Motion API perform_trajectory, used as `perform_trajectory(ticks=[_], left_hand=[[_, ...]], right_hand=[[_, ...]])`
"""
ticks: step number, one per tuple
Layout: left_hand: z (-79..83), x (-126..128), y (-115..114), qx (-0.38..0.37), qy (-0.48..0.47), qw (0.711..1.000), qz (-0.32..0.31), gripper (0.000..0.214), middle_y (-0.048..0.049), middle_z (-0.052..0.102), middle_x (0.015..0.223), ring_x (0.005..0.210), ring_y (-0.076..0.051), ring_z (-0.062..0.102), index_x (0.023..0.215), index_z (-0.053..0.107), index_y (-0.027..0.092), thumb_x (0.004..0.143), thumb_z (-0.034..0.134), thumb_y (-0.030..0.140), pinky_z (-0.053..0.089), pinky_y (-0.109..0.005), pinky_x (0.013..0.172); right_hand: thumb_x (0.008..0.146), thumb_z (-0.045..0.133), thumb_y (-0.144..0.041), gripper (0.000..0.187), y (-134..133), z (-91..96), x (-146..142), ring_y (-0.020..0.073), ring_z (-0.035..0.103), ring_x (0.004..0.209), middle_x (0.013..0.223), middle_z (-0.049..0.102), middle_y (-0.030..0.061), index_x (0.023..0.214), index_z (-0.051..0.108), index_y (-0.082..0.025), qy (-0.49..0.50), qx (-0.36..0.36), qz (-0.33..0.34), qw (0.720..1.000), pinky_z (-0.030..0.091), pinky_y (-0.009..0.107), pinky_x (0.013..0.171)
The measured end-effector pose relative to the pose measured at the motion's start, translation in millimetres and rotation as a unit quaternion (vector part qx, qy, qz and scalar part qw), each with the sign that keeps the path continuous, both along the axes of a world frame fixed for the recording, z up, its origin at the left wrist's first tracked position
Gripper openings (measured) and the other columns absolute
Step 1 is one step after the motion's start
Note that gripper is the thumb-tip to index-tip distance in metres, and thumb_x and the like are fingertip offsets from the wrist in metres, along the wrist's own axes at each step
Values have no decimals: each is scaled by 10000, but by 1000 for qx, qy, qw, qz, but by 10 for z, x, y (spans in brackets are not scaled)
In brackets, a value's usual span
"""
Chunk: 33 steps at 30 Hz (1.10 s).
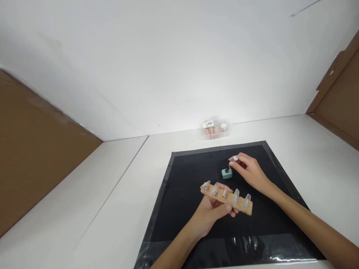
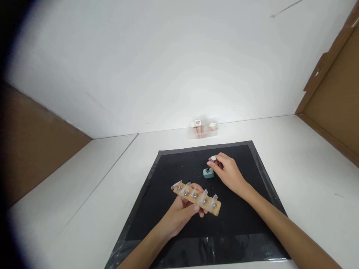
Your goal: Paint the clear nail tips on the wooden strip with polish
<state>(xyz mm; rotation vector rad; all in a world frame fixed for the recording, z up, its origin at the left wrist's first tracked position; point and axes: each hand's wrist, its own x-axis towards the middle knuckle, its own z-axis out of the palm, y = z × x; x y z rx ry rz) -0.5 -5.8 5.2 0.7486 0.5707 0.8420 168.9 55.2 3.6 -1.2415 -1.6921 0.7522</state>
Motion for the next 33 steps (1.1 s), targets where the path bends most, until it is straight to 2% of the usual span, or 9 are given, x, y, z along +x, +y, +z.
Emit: perform_trajectory(ticks=[6,8,12,19,25,29,33], left_hand=[[-29,6,7,22,57,996,65,368,34,642,644,594,-88,598,838,516,166,610,782,278,488,-209,602],[-27,4,6,32,76,994,72,377,31,639,639,598,-93,596,833,510,165,607,780,300,492,-221,614],[-19,-9,-6,52,101,990,86,363,33,633,669,613,-90,599,833,505,171,626,761,324,501,-229,631],[-61,-45,-11,94,125,985,74,291,30,642,696,637,-88,613,883,498,184,707,700,301,505,-222,653],[-85,-52,-31,118,140,982,47,240,26,635,718,649,-77,608,902,489,188,750,660,263,492,-207,660],[-93,-52,-31,126,135,982,38,234,33,625,713,644,-68,600,908,481,190,761,647,262,481,-194,653],[-91,-52,-27,124,144,981,38,234,35,622,713,640,-65,598,904,475,189,760,647,257,481,-194,654]], right_hand=[[861,500,-364,244,-105,201,138,160,564,634,732,636,37,810,649,-178,35,-6,-17,999,445,269,577],[841,539,-416,265,-178,276,180,150,567,605,719,648,30,790,664,-188,98,-17,-16,995,455,257,564],[829,563,-452,276,-322,378,197,131,570,585,641,612,4,750,676,-213,168,-2,30,985,466,223,558],[832,554,-456,297,-437,461,72,117,519,525,630,540,2,739,650,-191,117,-7,112,987,427,229,480],[844,535,-453,322,-411,447,65,128,524,531,623,538,10,686,628,-188,62,7,94,994,431,245,483],[840,553,-433,278,-404,449,99,128,530,542,638,565,10,720,642,-198,77,30,58,995,440,247,504],[838,547,-452,294,-423,470,104,114,517,514,621,565,5,738,656,-197,104,38,106,988,424,227,454]])
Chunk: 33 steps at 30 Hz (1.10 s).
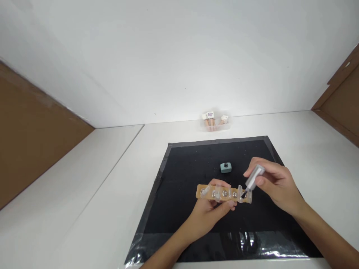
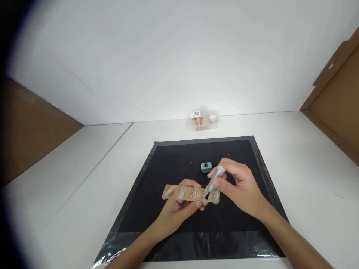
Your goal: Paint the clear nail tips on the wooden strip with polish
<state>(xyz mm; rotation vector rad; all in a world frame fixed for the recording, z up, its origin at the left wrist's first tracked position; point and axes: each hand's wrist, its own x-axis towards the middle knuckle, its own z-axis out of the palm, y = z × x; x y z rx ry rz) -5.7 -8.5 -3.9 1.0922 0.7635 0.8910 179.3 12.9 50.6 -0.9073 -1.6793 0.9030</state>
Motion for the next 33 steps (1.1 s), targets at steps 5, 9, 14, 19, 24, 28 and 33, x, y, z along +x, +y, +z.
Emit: perform_trajectory(ticks=[5,9,14,19,24,28,33], left_hand=[[2,11,-2,-2,7,1000,-4,245,28,626,724,659,-79,605,911,468,192,761,644,272,485,-210,662],[8,19,-4,1,8,1000,-4,258,26,619,708,636,-86,598,905,468,192,755,647,302,485,-224,656],[-9,11,-3,10,27,1000,-3,241,21,618,719,653,-102,605,907,474,197,761,638,295,485,-243,662],[-15,19,-3,27,42,999,0,216,24,607,712,655,-107,600,911,476,200,770,621,276,483,-247,661],[-8,22,-2,57,95,994,-3,202,24,593,704,657,-112,590,913,479,203,767,611,249,469,-238,641],[-15,22,6,91,139,986,3,184,16,580,731,663,-123,580,911,489,206,770,599,250,461,-241,626],[-34,25,5,112,164,980,11,178,-7,579,836,690,-122,574,915,509,207,767,597,250,474,-256,668]], right_hand=[[835,571,-402,278,12,4,-8,127,533,537,607,565,16,691,655,-181,-56,19,-16,998,432,234,462],[839,561,-410,274,13,-7,24,135,536,547,641,578,22,702,658,-194,-44,10,-55,997,447,256,489],[841,543,-447,301,-2,-3,20,139,500,532,593,548,13,715,660,-200,-41,14,22,999,417,261,464],[836,576,-364,256,20,-11,25,148,514,559,596,554,20,655,627,-190,-91,30,-43,994,408,266,488],[854,540,-404,284,11,6,45,137,514,543,610,555,15,688,628,-190,-55,31,-10,998,416,255,474],[845,553,-401,289,7,6,34,144,486,543,564,537,12,659,616,-189,-109,50,4,993,407,267,478],[832,575,-340,256,21,-21,64,153,500,569,621,572,28,619,574,-197,-130,45,-82,987,414,285,502]])
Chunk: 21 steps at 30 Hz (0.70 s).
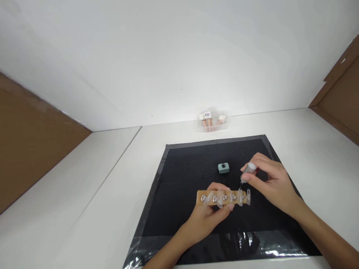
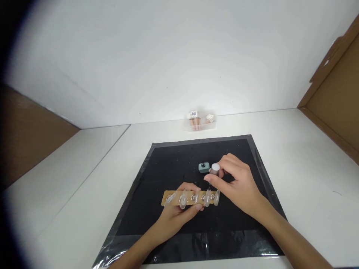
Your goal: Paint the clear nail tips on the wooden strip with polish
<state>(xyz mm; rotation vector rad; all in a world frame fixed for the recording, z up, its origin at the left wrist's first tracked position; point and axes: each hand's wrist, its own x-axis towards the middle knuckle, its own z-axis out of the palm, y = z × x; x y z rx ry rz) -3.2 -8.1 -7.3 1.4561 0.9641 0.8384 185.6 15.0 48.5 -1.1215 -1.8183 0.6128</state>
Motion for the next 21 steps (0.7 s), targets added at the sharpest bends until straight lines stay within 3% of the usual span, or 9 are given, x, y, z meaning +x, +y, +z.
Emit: perform_trajectory(ticks=[6,9,13,16,21], left_hand=[[4,4,-11,12,15,1000,5,144,-11,574,842,720,-134,578,868,548,205,760,607,281,482,-259,685],[-2,5,-9,7,6,1000,-3,144,-5,571,827,695,-127,572,875,540,206,767,600,280,481,-256,675],[-24,3,-5,3,15,1000,-7,174,-3,574,832,684,-120,571,914,522,209,768,600,265,475,-249,663],[-21,8,-7,12,24,1000,-14,165,-2,577,812,679,-119,572,909,521,205,771,594,257,475,-248,664],[18,18,-15,13,13,1000,-10,152,-9,579,821,671,-116,570,879,526,204,752,601,240,491,-258,679]], right_hand=[[839,565,-366,253,-19,5,-8,149,476,564,564,514,3,651,589,-197,0,-5,94,996,405,271,489],[828,576,-343,250,-12,0,-16,154,469,570,561,514,6,625,579,-197,-23,0,58,998,402,280,500],[810,590,-284,217,26,-44,8,158,488,580,622,575,22,611,574,-201,-10,-3,-41,999,410,292,531],[804,591,-266,107,83,-125,24,170,498,613,629,573,11,722,629,-209,22,-7,-98,995,424,305,580],[834,549,-270,137,197,-327,-13,176,518,662,710,605,20,879,663,-209,30,-53,-77,995,436,306,602]])
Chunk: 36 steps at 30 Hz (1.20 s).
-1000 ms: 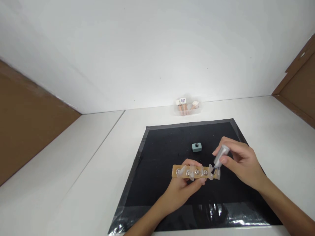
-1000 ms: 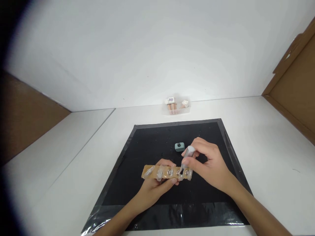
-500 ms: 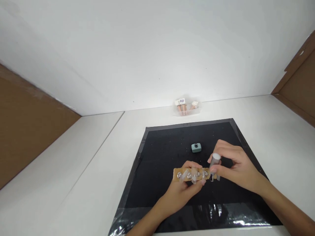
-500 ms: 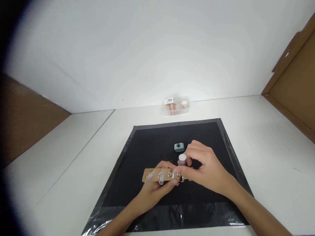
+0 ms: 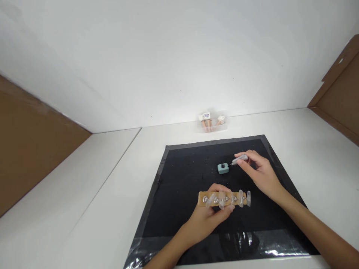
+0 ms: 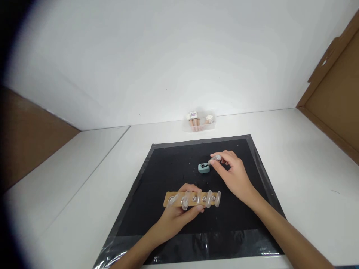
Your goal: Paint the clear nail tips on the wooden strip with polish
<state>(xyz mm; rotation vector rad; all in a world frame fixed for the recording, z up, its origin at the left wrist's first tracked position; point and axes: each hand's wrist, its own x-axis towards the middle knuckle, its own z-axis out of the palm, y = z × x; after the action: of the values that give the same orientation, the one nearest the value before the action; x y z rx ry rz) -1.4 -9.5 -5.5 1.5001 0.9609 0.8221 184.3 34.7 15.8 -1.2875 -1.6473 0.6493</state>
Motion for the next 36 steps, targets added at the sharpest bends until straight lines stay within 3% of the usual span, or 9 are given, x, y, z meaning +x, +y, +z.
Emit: perform_trajectory(ticks=[10,21,30,36], left_hand=[[22,-7,-7,-14,11,1000,-6,168,10,547,760,649,-117,550,883,519,203,745,604,247,470,-240,619],[2,-26,-20,-12,13,1000,-20,188,11,537,755,697,-129,551,932,505,207,773,589,260,453,-260,685],[2,-19,-4,-26,-1,999,-30,194,21,527,744,663,-114,538,932,489,199,771,584,251,449,-242,645],[5,-31,-11,-22,7,999,-30,184,1,533,836,717,-117,546,928,502,203,773,585,256,460,-251,703]], right_hand=[[855,537,-212,124,100,-152,-98,207,544,798,799,615,42,934,632,-198,-66,16,53,996,428,360,747],[867,530,-194,119,102,-106,-122,213,544,825,843,631,55,949,616,-190,-77,43,66,994,419,366,772],[873,516,-202,120,128,-112,-126,217,547,790,837,646,59,912,628,-186,-125,52,61,989,430,359,746],[858,542,-198,159,165,-176,-188,224,532,816,857,640,67,976,648,-185,-132,20,92,987,428,366,774]])
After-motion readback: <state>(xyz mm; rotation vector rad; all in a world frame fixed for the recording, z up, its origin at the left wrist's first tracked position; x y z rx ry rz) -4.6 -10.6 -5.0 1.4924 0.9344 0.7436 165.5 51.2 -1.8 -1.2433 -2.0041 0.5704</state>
